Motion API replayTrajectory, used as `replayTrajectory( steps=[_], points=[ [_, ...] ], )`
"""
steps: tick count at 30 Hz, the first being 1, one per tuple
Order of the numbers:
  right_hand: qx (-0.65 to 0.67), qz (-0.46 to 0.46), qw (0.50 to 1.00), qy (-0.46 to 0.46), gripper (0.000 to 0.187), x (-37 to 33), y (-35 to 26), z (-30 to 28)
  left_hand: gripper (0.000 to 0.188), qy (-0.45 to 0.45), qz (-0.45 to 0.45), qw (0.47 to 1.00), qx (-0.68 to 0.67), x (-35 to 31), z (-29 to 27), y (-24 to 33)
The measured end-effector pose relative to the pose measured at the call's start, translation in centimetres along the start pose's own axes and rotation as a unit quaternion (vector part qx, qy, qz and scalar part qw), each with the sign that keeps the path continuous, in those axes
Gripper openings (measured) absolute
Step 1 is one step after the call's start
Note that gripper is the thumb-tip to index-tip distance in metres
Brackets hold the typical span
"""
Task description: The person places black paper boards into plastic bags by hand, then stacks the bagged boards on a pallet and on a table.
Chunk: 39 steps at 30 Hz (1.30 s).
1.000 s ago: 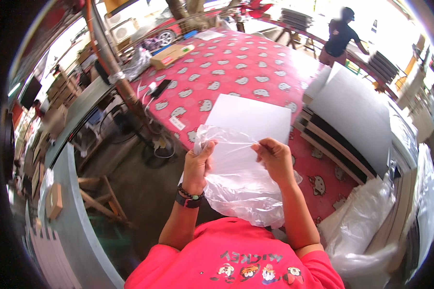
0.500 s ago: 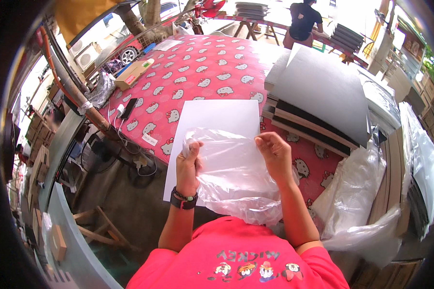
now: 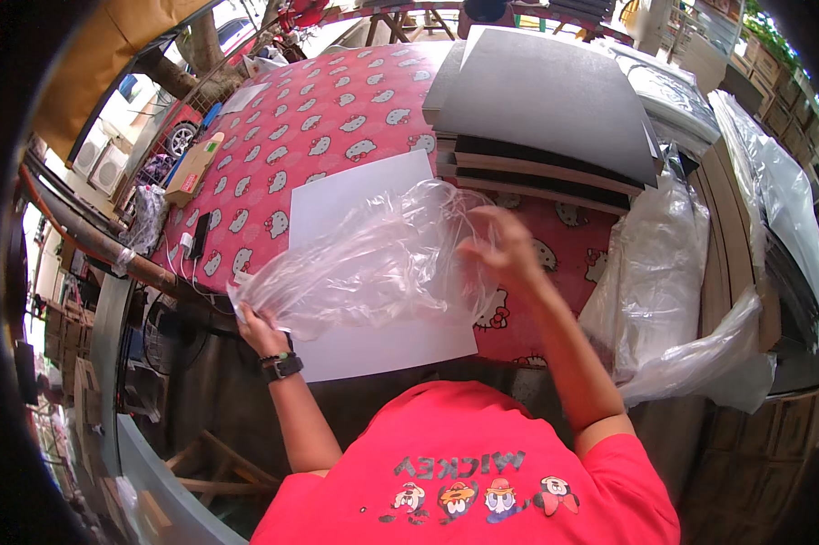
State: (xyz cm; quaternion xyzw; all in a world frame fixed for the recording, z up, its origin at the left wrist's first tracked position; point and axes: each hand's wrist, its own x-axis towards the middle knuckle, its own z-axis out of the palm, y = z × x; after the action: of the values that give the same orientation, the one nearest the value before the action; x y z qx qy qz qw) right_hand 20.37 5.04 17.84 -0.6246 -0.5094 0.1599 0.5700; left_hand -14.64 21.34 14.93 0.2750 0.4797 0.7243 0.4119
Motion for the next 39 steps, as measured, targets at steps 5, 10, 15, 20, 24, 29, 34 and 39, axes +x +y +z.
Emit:
replayTrajectory(
  steps=[5, 10, 15, 20, 24, 29, 34, 39],
  points=[
    [-0.054, 0.031, 0.992, -0.112, 0.037, -2.9, 2.2, 9.2, 0.041, -0.019, 0.060, 0.989, 0.131, 1.3, -3.0, -5.1],
    [0.037, -0.028, 0.974, -0.222, 0.009, -4.7, 0.3, 9.3, 0.038, 0.049, -0.065, 0.980, 0.179, 1.9, -7.4, -5.0],
    [0.005, -0.057, 0.966, -0.252, 0.010, -8.7, -1.5, 10.1, 0.054, 0.109, 0.284, 0.761, 0.573, 2.7, -12.5, -5.3],
    [-0.021, -0.100, 0.961, -0.256, 0.009, -6.8, -3.6, 9.9, 0.066, -0.536, 0.213, 0.739, 0.349, -8.2, 0.1, 2.1],
    [0.070, 0.022, 0.982, -0.174, 0.011, -3.5, -5.0, 7.6, 0.028, -0.614, -0.201, 0.727, 0.233, -12.2, 3.7, 2.8],
    [0.133, 0.035, 0.984, -0.115, 0.022, -3.9, -6.4, 7.0, 0.019, -0.510, -0.189, 0.826, 0.144, -13.2, 4.8, 2.4],
    [0.154, 0.143, 0.975, -0.072, 0.012, -3.9, -4.8, 6.5, 0.021, -0.459, -0.187, 0.855, 0.151, -13.9, 5.3, 2.5],
    [0.057, 0.075, 0.994, -0.052, 0.009, -4.2, -5.3, 7.4, 0.025, -0.437, -0.299, 0.846, -0.065, -14.9, 4.5, 1.1]
  ],
)
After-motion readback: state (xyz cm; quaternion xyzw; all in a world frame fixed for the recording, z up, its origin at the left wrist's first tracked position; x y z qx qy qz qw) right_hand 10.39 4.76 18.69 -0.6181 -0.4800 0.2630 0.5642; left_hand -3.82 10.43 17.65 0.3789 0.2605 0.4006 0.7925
